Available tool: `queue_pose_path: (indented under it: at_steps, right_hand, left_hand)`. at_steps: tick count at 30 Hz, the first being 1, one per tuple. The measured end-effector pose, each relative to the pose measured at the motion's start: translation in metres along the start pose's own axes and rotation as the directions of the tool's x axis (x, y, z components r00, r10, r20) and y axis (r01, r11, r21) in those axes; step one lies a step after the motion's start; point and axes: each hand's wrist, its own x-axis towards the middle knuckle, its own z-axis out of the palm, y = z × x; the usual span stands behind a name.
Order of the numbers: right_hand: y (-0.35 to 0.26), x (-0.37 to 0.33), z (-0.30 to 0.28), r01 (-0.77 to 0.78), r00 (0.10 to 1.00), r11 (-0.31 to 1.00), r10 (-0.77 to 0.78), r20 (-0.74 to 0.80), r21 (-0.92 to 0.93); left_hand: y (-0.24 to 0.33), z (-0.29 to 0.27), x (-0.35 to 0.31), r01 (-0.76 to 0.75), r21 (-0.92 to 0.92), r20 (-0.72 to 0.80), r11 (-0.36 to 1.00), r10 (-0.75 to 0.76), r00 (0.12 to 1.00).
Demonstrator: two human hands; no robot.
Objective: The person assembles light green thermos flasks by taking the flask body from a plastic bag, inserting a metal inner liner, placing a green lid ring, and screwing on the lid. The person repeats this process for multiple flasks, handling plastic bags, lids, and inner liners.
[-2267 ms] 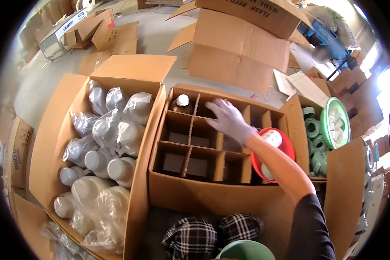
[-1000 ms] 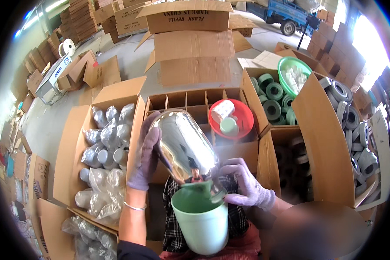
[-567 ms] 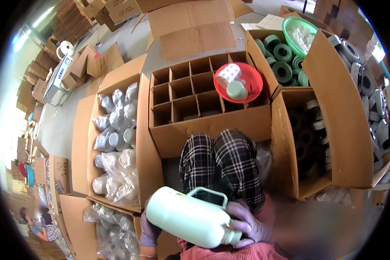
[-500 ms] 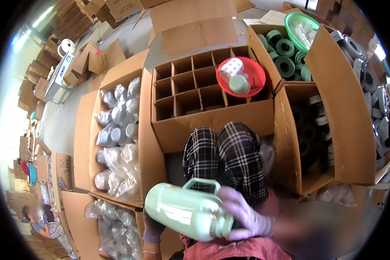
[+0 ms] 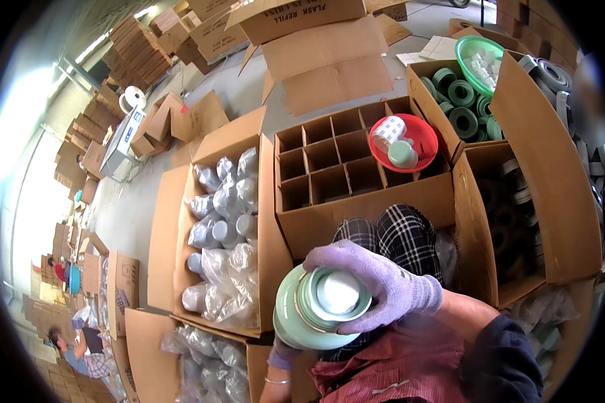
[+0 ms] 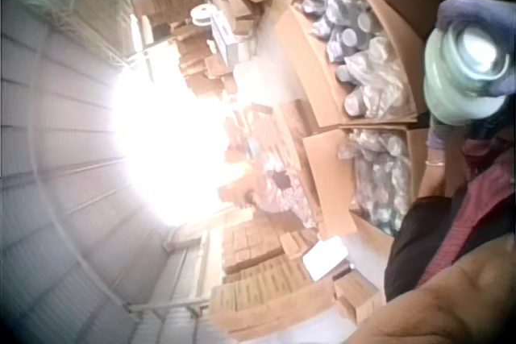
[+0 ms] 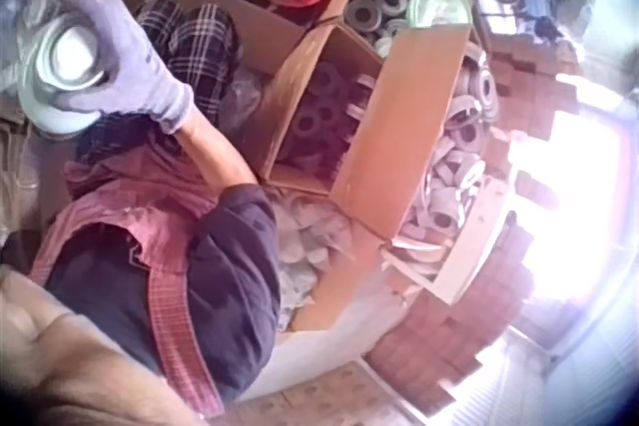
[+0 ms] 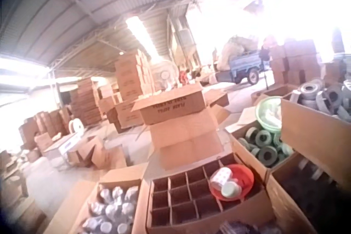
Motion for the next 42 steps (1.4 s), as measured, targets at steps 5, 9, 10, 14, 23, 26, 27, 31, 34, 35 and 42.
queue_pose_path:
  at_steps: [5,9,10,14,23,26,27,31,34,35,42]
  right_hand:
    - [-0.006,0.007,0.006,-0.031,0.964,0.985,-0.015,-0.265,-0.171]
    - [-0.009,0.009,0.009,-0.069,0.939,0.986,0.013,-0.343,-0.149]
    - [-0.008,0.009,0.01,-0.057,0.939,0.988,0.005,-0.343,-0.142]
    - [-0.01,0.003,0.008,0.031,0.947,0.976,-0.097,-0.306,-0.215]
    - [-0.021,-0.111,0.015,-0.639,0.768,0.677,0.526,-0.366,-0.366]
    - [-0.02,-0.124,-0.004,-0.665,0.641,0.443,0.752,-0.155,-0.601]
    - [-0.018,-0.124,-0.011,-0.593,0.599,0.391,0.798,-0.061,-0.704]
    - [0.008,-0.091,-0.101,-0.422,0.822,0.557,0.568,-0.043,-0.715]
    - [0.056,-0.079,-0.218,-0.611,0.792,0.424,0.328,-0.516,-0.668]
    - [0.076,-0.083,-0.265,-0.74,0.672,0.358,0.391,-0.628,-0.569]
    - [0.26,-0.113,-0.461,-0.888,0.203,-0.315,0.384,-0.901,-0.335]
  left_hand:
    - [0.0,0.023,-0.005,0.01,-0.135,-0.227,0.991,-0.041,0.973]
    - [-0.005,0.032,0.021,0.058,-0.253,-0.323,0.966,-0.14,0.936]
    - [-0.007,0.033,0.029,0.066,-0.285,-0.336,0.956,-0.165,0.927]
    - [-0.009,0.019,0.062,0.105,-0.395,-0.376,0.913,-0.265,0.888]
    - [0.093,-0.08,0.21,-0.09,0.268,0.248,0.959,0.022,0.969]
    - [0.165,-0.005,0.238,-0.525,0.453,0.694,0.72,0.084,0.715]
    - [0.184,0.01,0.234,-0.529,0.53,0.745,0.663,-0.066,0.663]
    - [0.16,0.042,0.217,-0.553,0.379,0.845,0.742,-0.035,0.533]
    - [0.119,0.06,0.214,-0.557,0.351,0.904,0.753,-0.116,0.412]
    - [0.115,0.06,0.219,-0.559,0.321,0.916,0.765,-0.099,0.389]
    - [-0.055,0.019,0.109,-0.801,0.329,0.91,0.501,0.057,0.41]
